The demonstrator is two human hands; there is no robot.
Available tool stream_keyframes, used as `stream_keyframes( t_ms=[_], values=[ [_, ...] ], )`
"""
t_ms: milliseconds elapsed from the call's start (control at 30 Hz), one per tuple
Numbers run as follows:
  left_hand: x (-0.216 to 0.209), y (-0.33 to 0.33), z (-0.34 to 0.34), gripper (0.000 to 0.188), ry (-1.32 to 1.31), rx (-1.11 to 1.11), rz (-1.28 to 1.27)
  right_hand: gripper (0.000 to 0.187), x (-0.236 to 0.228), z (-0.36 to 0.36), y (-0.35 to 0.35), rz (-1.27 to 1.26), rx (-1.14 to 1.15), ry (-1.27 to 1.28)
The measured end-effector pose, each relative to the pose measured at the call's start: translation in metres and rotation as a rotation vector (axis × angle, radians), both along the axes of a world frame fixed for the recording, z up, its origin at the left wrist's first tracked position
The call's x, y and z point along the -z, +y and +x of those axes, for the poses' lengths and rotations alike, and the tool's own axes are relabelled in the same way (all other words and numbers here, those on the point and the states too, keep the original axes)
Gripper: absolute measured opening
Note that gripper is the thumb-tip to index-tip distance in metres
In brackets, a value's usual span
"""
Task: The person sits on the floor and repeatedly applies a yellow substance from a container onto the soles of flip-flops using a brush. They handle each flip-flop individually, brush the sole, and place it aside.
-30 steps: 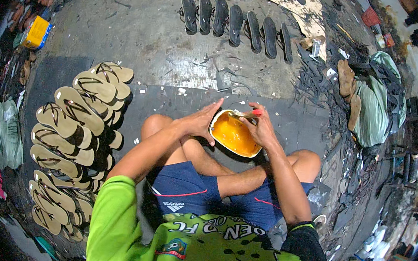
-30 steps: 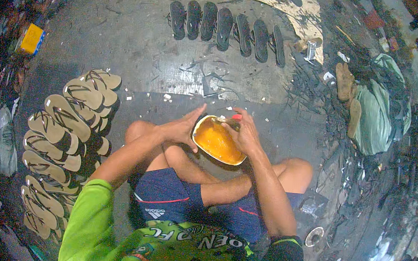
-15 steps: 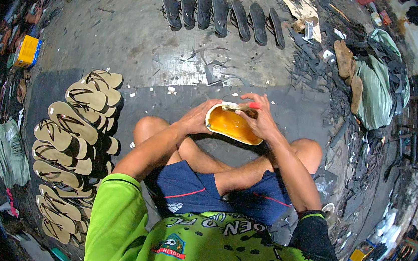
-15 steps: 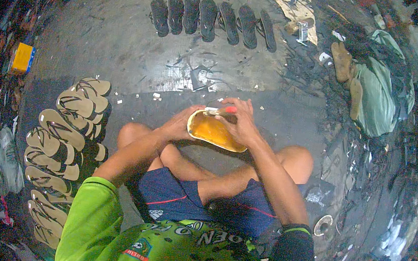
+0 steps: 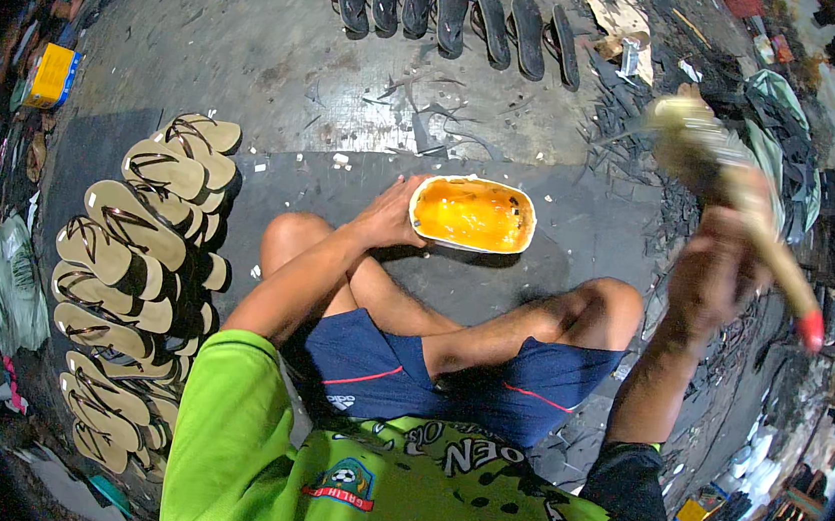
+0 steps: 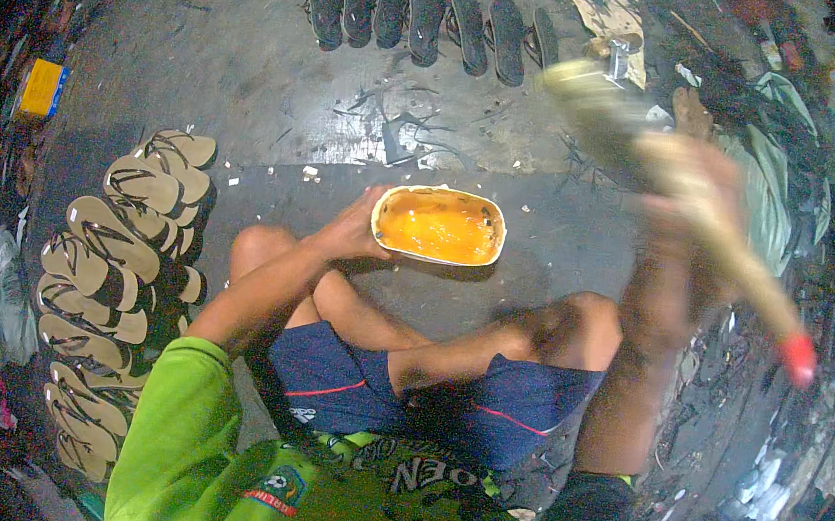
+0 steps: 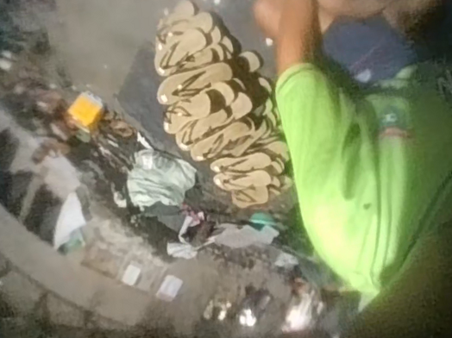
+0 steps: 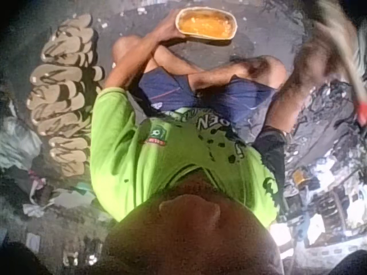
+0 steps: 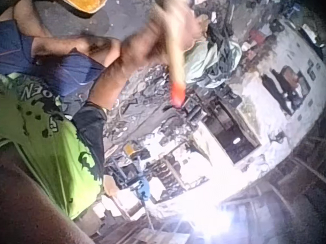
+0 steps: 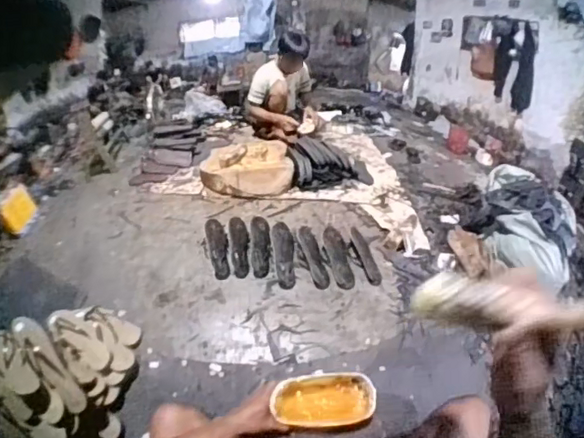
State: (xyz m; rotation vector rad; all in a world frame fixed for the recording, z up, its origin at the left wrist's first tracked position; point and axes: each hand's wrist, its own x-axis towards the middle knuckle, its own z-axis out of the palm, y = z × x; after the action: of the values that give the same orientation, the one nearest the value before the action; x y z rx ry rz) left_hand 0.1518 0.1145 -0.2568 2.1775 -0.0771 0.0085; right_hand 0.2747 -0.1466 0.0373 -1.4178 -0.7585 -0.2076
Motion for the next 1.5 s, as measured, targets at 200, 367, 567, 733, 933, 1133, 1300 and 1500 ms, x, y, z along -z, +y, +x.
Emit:
stream_keyframes(
  t_ms=[200, 367, 567, 733, 933, 1133, 1300, 1500],
  values=[
    [-0.032, 0.008, 0.000, 0.107, 0.066, -0.021, -0.047, 0.022, 0.169, -0.006, 0.039, -0.745, -0.259, 0.049],
    [-0.023, 0.032, -0.026, 0.121, 0.034, -0.128, 0.098, 0.029, 0.219, 0.001, 0.071, -1.311, -0.251, -0.118],
    [-0.092, 0.192, -0.096, 0.045, -0.440, -1.410, 0.326, 0.025, 0.129, -0.007, 0.042, -0.616, -0.035, 0.108],
    [-0.052, 0.272, -0.118, 0.067, 0.107, -1.888, 0.548, 0.016, 0.167, -0.021, -0.017, -1.241, 0.041, -0.243],
    [-0.007, 0.306, -0.127, 0.046, 0.204, -2.076, 0.751, 0.024, 0.162, -0.041, -0.007, -0.879, 0.136, -0.114],
    [-0.107, 0.206, -0.118, 0.015, -0.564, -1.338, 0.093, 0.028, 0.165, -0.059, -0.020, -0.940, 0.315, -0.137],
    [-0.157, 0.072, -0.191, 0.032, -0.334, -0.683, 0.505, 0.033, 0.152, -0.057, -0.020, -1.120, 0.181, -0.003],
    [-0.129, 0.024, -0.208, 0.062, 0.151, -0.626, 0.467, 0.046, 0.146, -0.074, -0.025, -1.221, 0.109, 0.125]
  ],
)
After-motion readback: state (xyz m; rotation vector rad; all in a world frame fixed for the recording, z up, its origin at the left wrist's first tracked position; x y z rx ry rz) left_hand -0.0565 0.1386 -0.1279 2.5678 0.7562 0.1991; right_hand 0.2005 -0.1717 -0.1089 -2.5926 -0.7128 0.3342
